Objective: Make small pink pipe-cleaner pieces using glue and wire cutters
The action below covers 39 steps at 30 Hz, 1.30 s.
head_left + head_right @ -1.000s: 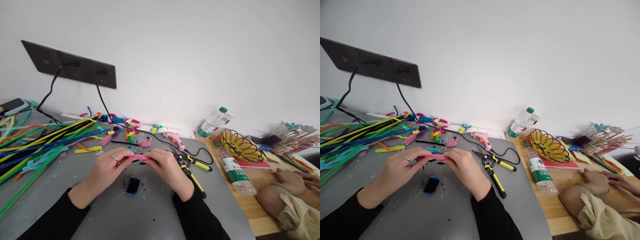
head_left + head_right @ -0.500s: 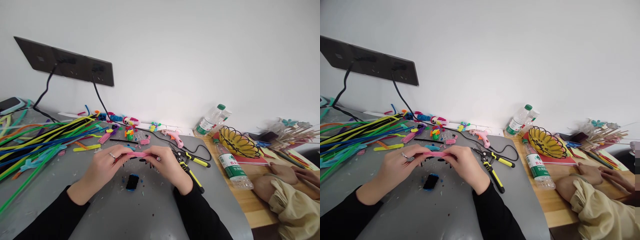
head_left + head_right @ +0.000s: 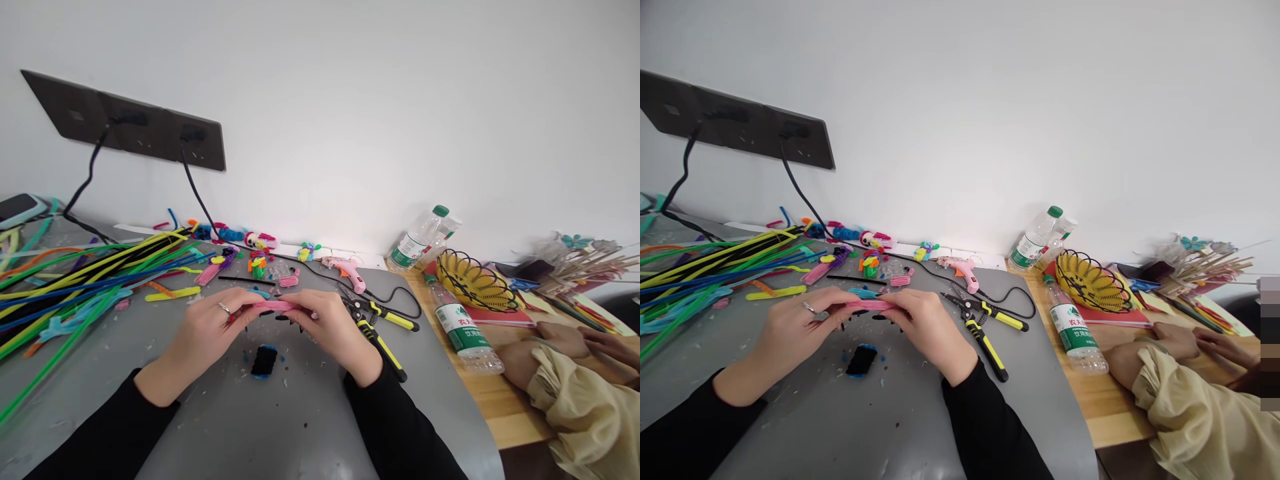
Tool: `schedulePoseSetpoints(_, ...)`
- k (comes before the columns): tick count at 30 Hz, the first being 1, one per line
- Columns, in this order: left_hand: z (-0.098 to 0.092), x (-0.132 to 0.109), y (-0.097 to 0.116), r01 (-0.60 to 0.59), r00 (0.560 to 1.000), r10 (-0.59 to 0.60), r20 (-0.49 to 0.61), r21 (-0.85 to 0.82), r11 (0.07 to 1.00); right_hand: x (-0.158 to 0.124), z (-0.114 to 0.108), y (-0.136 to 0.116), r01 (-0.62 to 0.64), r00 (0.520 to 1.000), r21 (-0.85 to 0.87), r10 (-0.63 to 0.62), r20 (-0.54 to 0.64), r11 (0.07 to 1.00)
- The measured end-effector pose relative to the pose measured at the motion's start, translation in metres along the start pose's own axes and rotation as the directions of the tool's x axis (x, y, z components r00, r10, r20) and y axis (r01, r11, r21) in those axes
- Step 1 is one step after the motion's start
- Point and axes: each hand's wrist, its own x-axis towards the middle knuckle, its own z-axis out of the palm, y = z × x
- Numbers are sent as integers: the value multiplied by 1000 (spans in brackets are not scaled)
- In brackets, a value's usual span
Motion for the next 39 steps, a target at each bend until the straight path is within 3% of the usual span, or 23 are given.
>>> schedulePoseSetpoints(8,1,2,5,-43,998,43,-41,-1,999,-1,1,0,29,999,-58,-28,24,998)
schedulePoseSetpoints(17,1,-2,-1,-2,1000,2,-3,-2,1000,-1,-1,-2,23,999,-117,-18,42,993)
schedulePoseSetpoints(28,-3,2,-1,-1,1000,1,2,-104,995,1,-1,-2,15,1000,-48,-14,8,999)
schedulePoseSetpoints(39,2,-2,-4,-19,1000,19,11,-48,999,1,-2,-5,-9,998,5,8,57,1000)
